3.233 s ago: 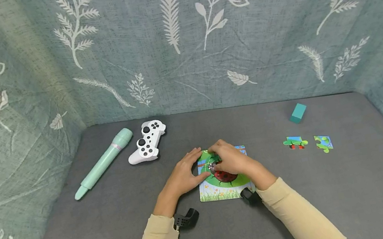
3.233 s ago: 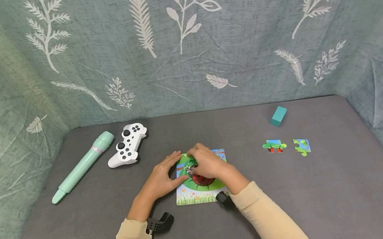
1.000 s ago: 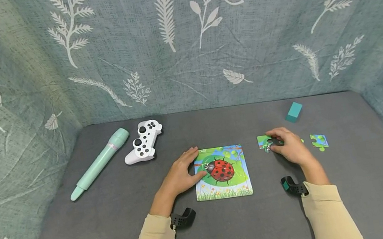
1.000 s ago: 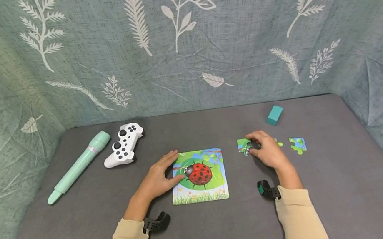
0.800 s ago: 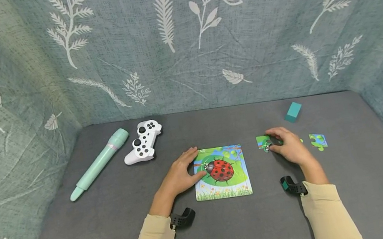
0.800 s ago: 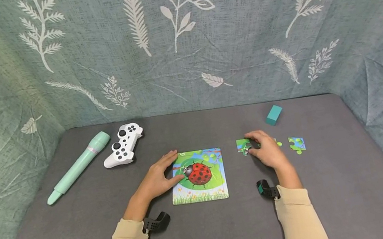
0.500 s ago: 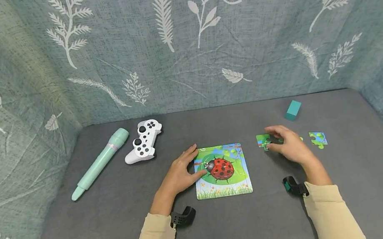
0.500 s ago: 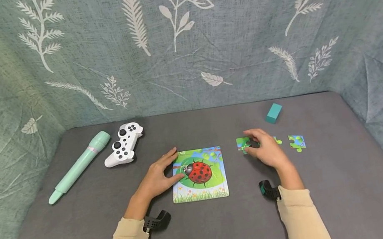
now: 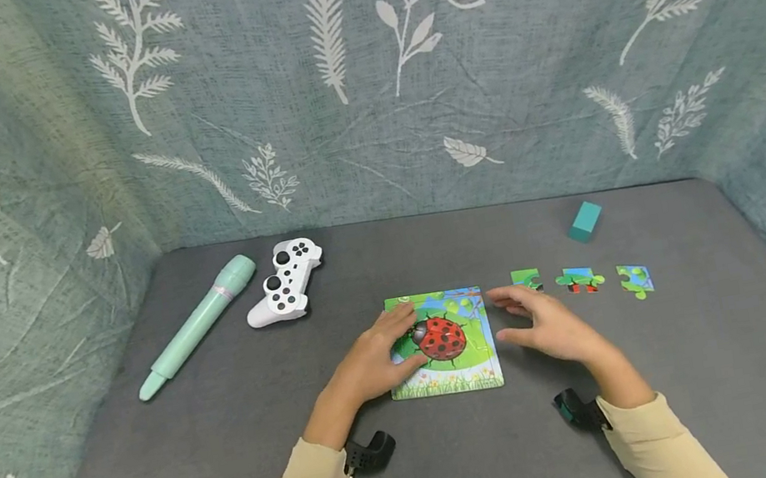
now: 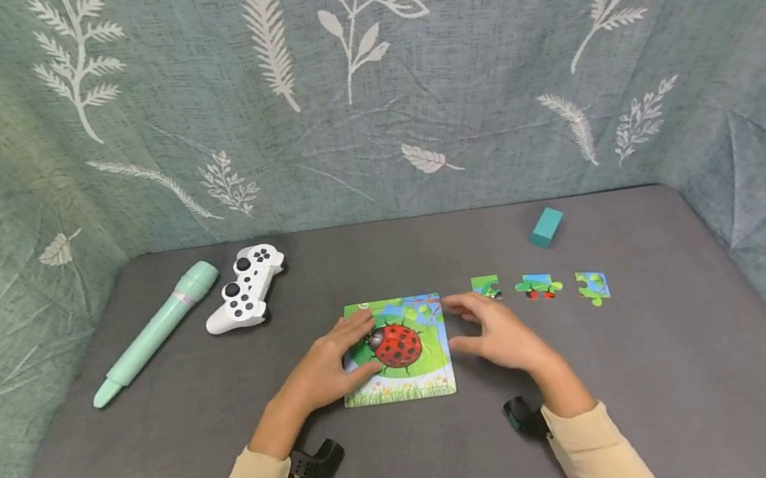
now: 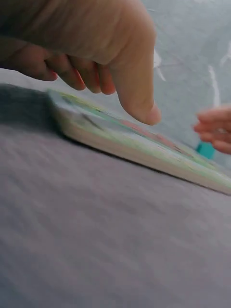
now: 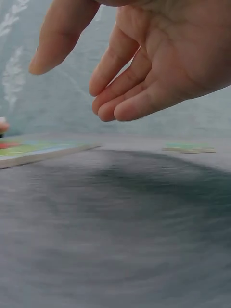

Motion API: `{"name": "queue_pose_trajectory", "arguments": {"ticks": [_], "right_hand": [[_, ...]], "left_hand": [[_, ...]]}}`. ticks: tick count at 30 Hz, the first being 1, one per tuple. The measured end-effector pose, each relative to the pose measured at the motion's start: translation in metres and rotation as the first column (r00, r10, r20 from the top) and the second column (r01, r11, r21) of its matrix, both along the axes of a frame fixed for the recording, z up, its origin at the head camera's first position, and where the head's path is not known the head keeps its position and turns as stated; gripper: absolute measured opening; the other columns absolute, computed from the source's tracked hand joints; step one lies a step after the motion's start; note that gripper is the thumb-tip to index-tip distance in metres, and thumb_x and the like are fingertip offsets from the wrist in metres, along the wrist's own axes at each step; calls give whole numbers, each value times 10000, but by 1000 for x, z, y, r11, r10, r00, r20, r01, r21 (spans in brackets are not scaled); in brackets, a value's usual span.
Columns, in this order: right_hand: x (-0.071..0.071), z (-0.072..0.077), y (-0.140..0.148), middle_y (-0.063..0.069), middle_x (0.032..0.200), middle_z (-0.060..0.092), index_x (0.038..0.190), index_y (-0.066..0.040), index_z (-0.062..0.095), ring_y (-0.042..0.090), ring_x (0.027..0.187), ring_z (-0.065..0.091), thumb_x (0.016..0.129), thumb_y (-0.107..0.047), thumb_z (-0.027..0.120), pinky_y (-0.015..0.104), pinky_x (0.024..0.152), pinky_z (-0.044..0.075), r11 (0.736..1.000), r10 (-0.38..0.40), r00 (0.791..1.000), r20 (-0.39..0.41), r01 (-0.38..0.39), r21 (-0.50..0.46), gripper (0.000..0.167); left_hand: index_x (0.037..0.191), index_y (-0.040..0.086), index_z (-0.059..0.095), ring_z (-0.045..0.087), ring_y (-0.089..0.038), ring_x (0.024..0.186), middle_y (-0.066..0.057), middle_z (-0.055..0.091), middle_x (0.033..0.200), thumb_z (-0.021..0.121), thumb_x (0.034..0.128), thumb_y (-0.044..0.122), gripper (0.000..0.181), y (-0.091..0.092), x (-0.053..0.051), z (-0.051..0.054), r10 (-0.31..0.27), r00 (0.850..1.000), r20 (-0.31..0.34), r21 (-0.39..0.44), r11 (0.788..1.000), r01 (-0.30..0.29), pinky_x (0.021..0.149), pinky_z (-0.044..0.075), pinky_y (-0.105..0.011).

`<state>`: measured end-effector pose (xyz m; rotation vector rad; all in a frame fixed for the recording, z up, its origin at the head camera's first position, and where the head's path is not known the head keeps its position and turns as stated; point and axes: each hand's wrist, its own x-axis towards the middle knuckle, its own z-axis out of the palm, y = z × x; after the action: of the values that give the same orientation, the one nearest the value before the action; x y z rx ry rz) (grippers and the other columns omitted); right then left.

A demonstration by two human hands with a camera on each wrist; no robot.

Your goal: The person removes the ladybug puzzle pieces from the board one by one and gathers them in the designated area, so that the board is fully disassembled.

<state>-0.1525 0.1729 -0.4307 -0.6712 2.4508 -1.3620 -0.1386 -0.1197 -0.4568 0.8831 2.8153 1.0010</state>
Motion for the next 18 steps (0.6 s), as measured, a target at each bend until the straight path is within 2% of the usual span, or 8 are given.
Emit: {"name": "queue_pose_trajectory", "arguments": {"ticks": [4,7,12,15,18], "right_hand": [[2,-5,-12,238,1369,461,1353,74,438,395,1278,452,866,-82,682,463,1097,398,998,58,998,16,-58,-37,567],[3,-10,-18,236,1359,466,1347,84,442,388,1273,458,860,-81,690,452,1084,413,997,80,997,5,-80,-19,571],[4,-15,-22,188,1347,493,1350,35,471,339,1238,501,838,-110,718,443,1031,468,989,89,991,-97,-77,125,586],[5,-18,-23,168,1347,495,1351,2,484,330,1234,499,835,-141,718,486,1015,465,974,105,980,-170,-67,215,585],[5,-20,-22,172,1352,487,1348,-7,490,347,1256,469,839,-156,708,533,1019,435,966,117,971,-208,-63,250,573]], "left_hand": [[1375,11,490,361,-292,1384,-135,416,1475,671,885,283,590,11,6,2,-50,999,-11,-23,999,49,1163,321,-436],[1366,19,506,382,-272,1375,-127,437,1462,670,888,286,571,18,9,1,-78,996,-52,-37,996,76,1172,310,-407],[1339,15,535,416,-258,1354,-123,467,1440,673,886,285,545,23,12,-6,-101,985,-142,-70,993,91,1172,316,-374],[1339,18,537,440,-269,1336,-119,484,1426,666,889,297,544,22,11,-10,-101,983,-153,-80,993,89,1159,336,-388],[1347,29,532,456,-288,1320,-112,495,1418,656,894,316,551,21,10,-12,-95,985,-141,-85,993,84,1144,357,-406]]}}
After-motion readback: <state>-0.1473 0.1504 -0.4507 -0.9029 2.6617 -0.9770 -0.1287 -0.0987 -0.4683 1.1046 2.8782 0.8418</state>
